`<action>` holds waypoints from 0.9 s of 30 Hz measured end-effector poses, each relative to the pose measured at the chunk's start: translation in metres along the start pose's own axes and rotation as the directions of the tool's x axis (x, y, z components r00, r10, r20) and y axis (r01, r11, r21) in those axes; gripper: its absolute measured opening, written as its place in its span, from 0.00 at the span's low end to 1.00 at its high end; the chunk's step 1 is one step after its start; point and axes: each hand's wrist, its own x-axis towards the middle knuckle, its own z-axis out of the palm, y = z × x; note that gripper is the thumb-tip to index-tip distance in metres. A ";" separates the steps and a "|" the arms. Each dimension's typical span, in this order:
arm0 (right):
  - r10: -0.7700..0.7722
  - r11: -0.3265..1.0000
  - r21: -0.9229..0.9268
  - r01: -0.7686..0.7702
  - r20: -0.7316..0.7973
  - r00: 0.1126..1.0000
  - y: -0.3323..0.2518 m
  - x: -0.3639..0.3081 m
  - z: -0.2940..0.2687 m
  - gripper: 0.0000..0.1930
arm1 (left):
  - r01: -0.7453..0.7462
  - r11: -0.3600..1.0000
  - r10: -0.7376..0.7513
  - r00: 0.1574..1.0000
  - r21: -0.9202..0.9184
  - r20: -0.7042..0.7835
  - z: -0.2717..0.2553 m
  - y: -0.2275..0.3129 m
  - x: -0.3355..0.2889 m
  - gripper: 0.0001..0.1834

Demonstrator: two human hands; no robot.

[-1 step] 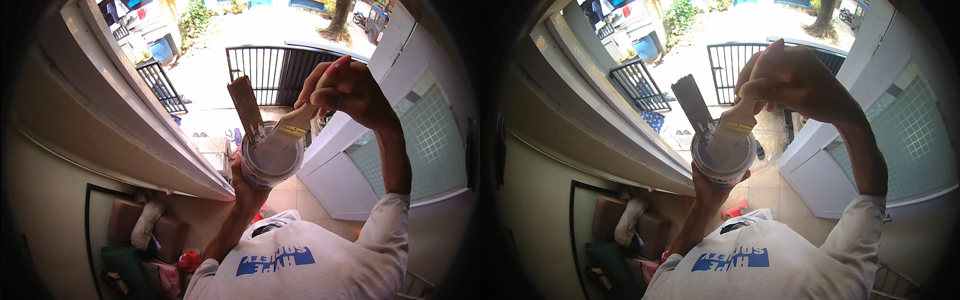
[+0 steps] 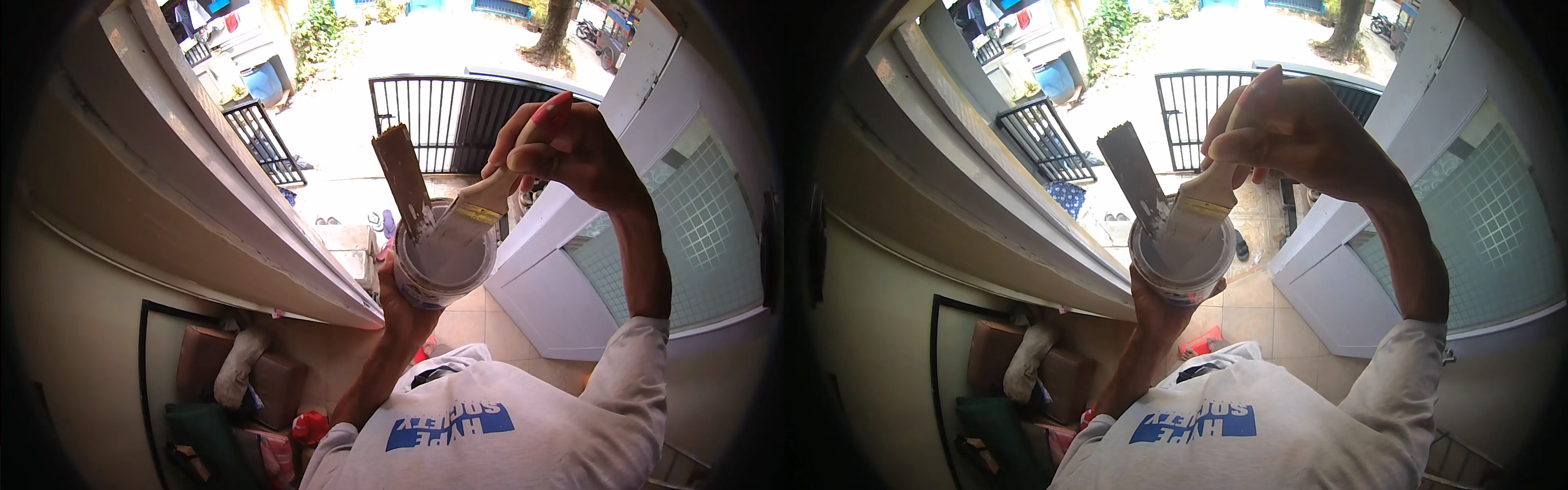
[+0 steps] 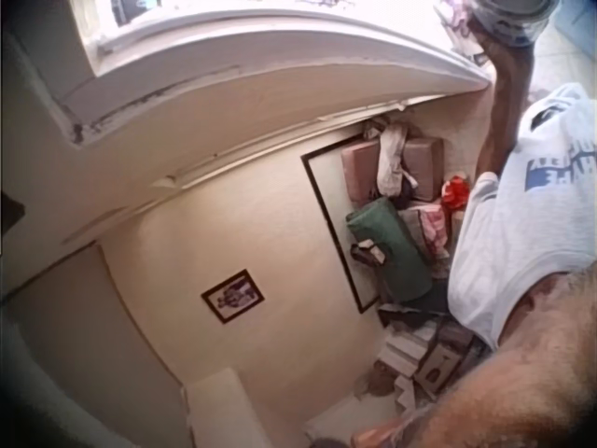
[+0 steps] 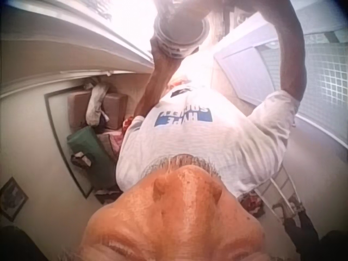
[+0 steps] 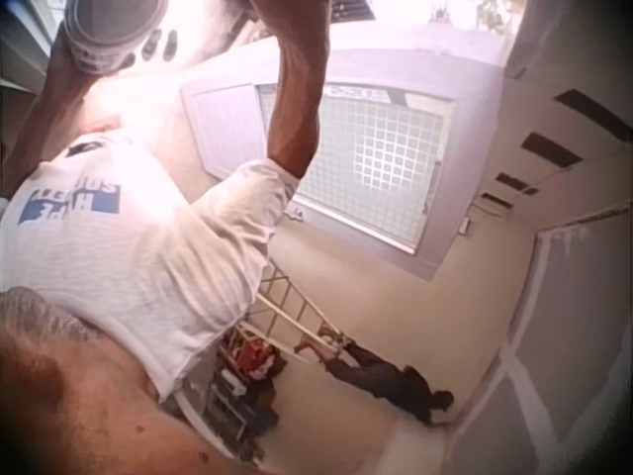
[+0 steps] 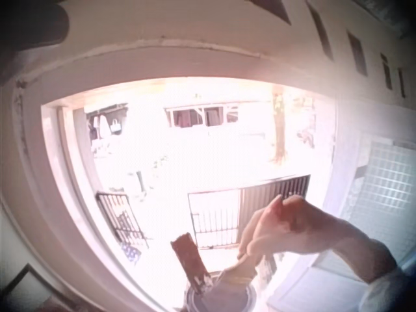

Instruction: The person paints the upper and side sections of a white door frame using a paintbrush and a can of white paint. They repeatedly dip the brush into the can and apply paint to the frame, occasionally moving a red stool to adjust their position.

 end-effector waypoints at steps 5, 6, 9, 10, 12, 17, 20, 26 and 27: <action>0.209 0.973 0.142 -0.183 -0.197 0.958 0.015 -0.014 0.006 0.16 | -0.010 1.000 0.011 1.000 -0.024 0.028 0.003 -0.002 -0.004 0.34; 0.222 0.961 0.217 -0.172 -0.231 0.947 0.025 -0.020 0.009 0.17 | -0.018 1.000 0.019 0.999 -0.021 0.035 0.004 -0.002 -0.006 0.34; 0.265 0.909 0.394 -0.132 -0.306 0.914 0.063 -0.046 0.020 0.22 | -0.013 1.000 0.013 1.000 0.014 0.015 0.007 -0.001 -0.010 0.35; 0.282 0.875 0.472 -0.110 -0.310 0.908 0.071 -0.054 0.026 0.22 | -0.006 0.999 0.006 1.000 0.032 0.000 0.008 0.000 -0.011 0.36; 0.306 0.803 0.593 -0.056 -0.330 0.893 0.083 -0.069 0.037 0.21 | -0.015 0.999 0.017 0.998 0.037 -0.052 0.011 -0.001 -0.010 0.36; 0.369 0.670 0.740 0.062 -0.404 0.837 0.104 -0.094 0.069 0.20 | -0.034 0.997 0.040 0.995 0.065 -0.091 0.011 -0.002 -0.008 0.36; 0.344 0.525 0.842 0.128 -0.347 0.873 0.117 -0.105 0.081 0.16 | -0.025 0.999 0.028 0.993 0.028 -0.111 0.009 -0.006 -0.006 0.37; 0.162 0.492 0.802 0.339 -0.467 0.869 0.130 -0.118 0.090 0.15 | 0.016 0.999 -0.020 0.994 -0.040 -0.104 0.013 -0.010 -0.009 0.38; 0.122 0.511 0.778 0.365 -0.486 0.865 0.131 -0.117 0.090 0.15 | 0.020 0.999 -0.024 0.995 -0.042 -0.096 0.011 -0.011 -0.008 0.38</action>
